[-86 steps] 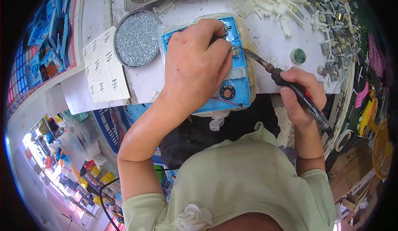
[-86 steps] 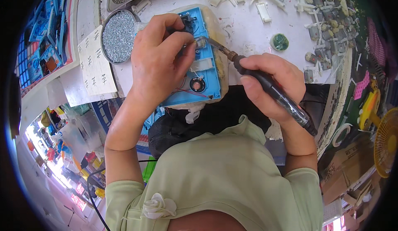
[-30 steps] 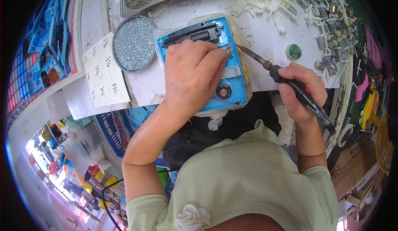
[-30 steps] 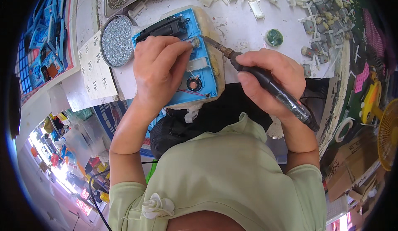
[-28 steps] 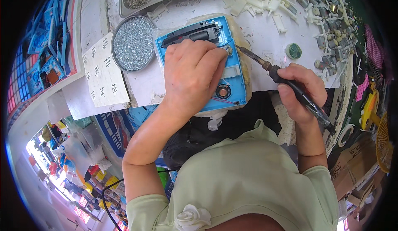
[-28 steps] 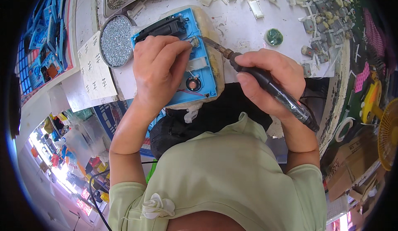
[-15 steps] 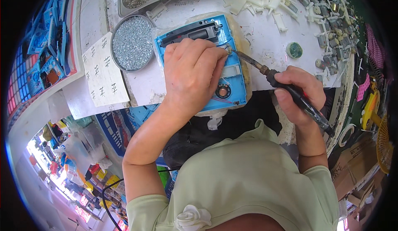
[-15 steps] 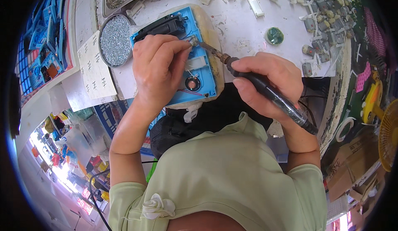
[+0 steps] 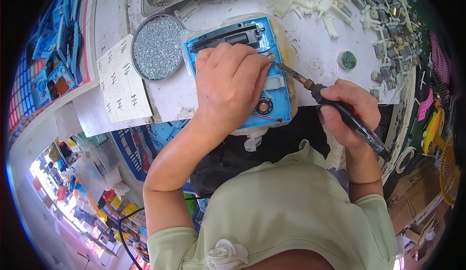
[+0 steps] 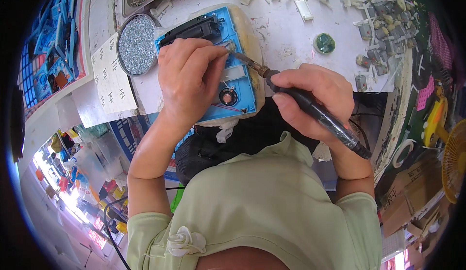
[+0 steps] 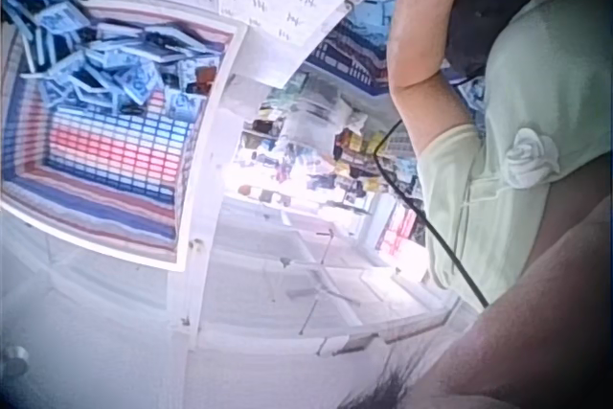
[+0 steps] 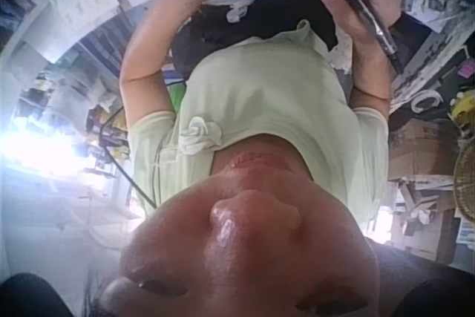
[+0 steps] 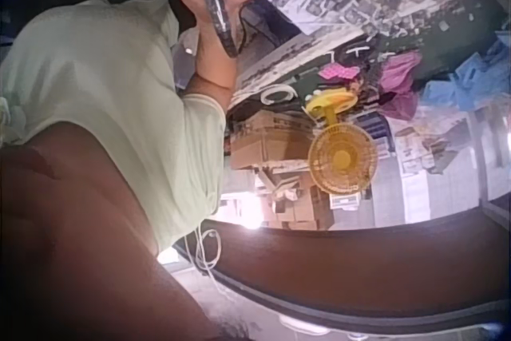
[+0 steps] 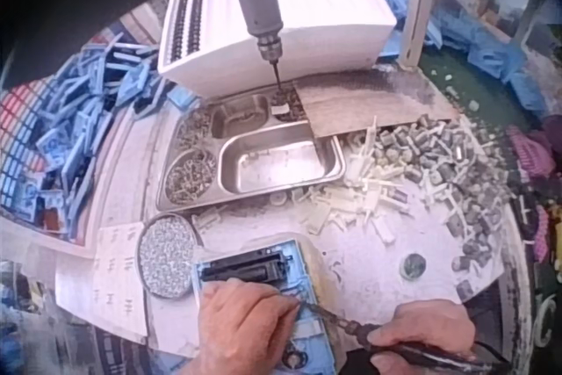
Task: Assembling, drilling, and soldering components of a blue electronic device at a workbench.
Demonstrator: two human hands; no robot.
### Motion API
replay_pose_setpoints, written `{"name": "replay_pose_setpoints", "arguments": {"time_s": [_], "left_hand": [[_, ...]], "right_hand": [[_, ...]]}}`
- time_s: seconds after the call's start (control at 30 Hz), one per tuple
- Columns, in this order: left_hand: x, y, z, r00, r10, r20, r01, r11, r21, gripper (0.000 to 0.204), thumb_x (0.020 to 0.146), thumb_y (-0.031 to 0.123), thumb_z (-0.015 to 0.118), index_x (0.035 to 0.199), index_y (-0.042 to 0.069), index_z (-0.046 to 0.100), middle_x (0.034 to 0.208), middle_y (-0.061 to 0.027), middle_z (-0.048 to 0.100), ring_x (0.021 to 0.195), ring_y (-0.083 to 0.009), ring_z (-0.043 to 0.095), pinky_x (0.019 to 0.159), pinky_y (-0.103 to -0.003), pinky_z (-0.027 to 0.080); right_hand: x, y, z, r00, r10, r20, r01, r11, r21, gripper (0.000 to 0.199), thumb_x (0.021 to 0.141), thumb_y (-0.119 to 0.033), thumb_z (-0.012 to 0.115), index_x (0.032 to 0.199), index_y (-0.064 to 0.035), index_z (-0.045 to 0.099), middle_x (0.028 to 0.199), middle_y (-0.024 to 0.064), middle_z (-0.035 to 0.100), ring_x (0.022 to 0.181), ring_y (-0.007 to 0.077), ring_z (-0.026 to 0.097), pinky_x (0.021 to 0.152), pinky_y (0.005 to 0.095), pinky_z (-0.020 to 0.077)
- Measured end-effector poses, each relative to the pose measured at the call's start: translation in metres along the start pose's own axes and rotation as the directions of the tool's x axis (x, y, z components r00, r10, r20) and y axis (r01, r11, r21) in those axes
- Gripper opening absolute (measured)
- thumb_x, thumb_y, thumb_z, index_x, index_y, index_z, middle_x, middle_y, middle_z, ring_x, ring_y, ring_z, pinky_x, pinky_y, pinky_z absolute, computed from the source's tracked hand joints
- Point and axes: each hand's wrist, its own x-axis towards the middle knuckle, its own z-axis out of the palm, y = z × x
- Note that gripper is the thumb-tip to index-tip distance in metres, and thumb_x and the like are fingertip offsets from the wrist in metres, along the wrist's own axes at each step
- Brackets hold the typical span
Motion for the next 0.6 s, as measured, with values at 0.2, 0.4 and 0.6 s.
{"name": "replay_pose_setpoints", "arguments": {"time_s": [0.2,0.4,0.6], "left_hand": [[0.0008,0.0,-0.0001,1.0,0.002,0.0,-0.002,1.0,0.001,0.024,0.071,0.001,0.081,0.091,0.009,0.07,0.086,-0.0034,0.066,0.076,-0.021,0.061,0.072,-0.034,0.041],[0.0012,0.0003,-0.0002,1.0,0.003,0.001,-0.003,1.0,0.003,0.024,0.071,0.0,0.081,0.091,0.009,0.07,0.086,-0.0033,0.065,0.076,-0.0209,0.061,0.072,-0.034,0.041],[0.0008,0.0007,0.0001,1.0,0.004,0.003,-0.004,1.0,0.007,0.024,0.071,0.0,0.081,0.091,0.009,0.07,0.086,-0.0033,0.065,0.076,-0.0207,0.061,0.072,-0.034,0.041]], "right_hand": [[-0.002,0.0016,0.0007,1.0,-0.012,-0.018,0.012,1.0,-0.015,0.024,0.083,-0.011,0.077,0.103,-0.0011,0.069,0.068,0.0072,0.061,0.054,0.0183,0.057,0.051,0.0293,0.0432],[-0.0031,0.001,0.0014,0.999,0.018,-0.039,-0.018,1.0,-0.014,0.023,0.084,-0.012,0.078,0.102,-0.0013,0.07,0.067,0.0069,0.061,0.054,0.0186,0.056,0.052,0.0292,0.0435],[-0.0039,0.0004,-0.0005,0.998,0.01,-0.054,-0.011,1.0,-0.026,0.023,0.085,-0.013,0.077,0.103,-0.0015,0.07,0.07,0.0076,0.064,0.055,0.019,0.058,0.053,0.0287,0.0452]]}}
